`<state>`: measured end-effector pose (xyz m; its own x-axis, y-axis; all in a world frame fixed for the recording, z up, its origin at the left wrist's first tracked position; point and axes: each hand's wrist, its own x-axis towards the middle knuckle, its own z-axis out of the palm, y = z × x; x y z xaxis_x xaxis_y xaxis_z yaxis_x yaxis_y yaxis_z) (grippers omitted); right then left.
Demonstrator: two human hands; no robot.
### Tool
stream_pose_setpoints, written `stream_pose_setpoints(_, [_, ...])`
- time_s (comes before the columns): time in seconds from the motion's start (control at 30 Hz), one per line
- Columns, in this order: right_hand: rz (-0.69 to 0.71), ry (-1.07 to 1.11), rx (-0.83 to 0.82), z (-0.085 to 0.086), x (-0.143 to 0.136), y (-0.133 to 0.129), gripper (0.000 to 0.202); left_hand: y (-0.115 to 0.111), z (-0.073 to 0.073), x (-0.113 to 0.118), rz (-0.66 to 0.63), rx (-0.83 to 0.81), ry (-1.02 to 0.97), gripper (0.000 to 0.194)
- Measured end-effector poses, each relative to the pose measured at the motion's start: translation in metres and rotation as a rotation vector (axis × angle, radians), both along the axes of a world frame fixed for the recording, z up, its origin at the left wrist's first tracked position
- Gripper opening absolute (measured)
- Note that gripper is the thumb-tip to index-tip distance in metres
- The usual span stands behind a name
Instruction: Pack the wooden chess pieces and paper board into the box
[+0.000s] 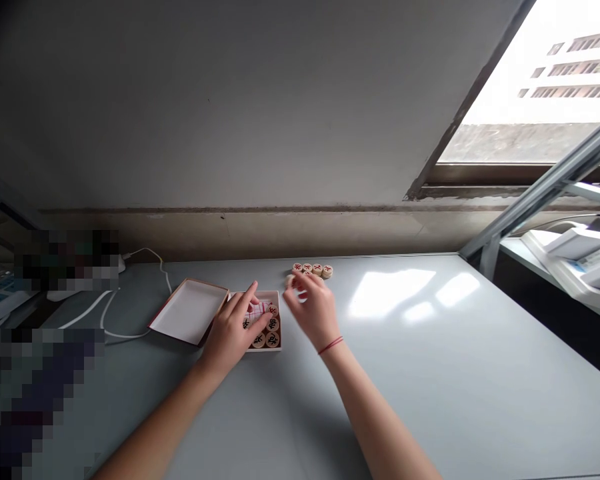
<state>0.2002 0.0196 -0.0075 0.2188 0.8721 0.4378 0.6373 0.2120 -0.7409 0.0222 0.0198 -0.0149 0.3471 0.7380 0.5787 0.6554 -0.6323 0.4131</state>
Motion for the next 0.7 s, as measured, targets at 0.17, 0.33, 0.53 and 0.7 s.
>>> stream_pose_setpoints(0.17, [-0.286,-0.279,-0.173,-0.027,0.047,0.02,0.02,0.0,-0.001,-0.002,-0.005,-0.01,0.002,0.04])
stream_pose_setpoints(0.33, [-0.294,-0.435,-0.212,-0.046,0.055,0.028,0.021,0.001,-0.002,-0.004,-0.007,-0.047,-0.005,0.036])
stream_pose_setpoints(0.53, [-0.304,-0.428,-0.227,-0.05,0.055,0.027,0.024,0.0,0.0,-0.005,-0.004,-0.07,-0.021,0.032])
stream_pose_setpoints(0.7, [-0.327,-0.409,-0.257,-0.049,0.055,0.028,0.021,0.0,0.0,-0.005,-0.008,-0.088,-0.026,0.032])
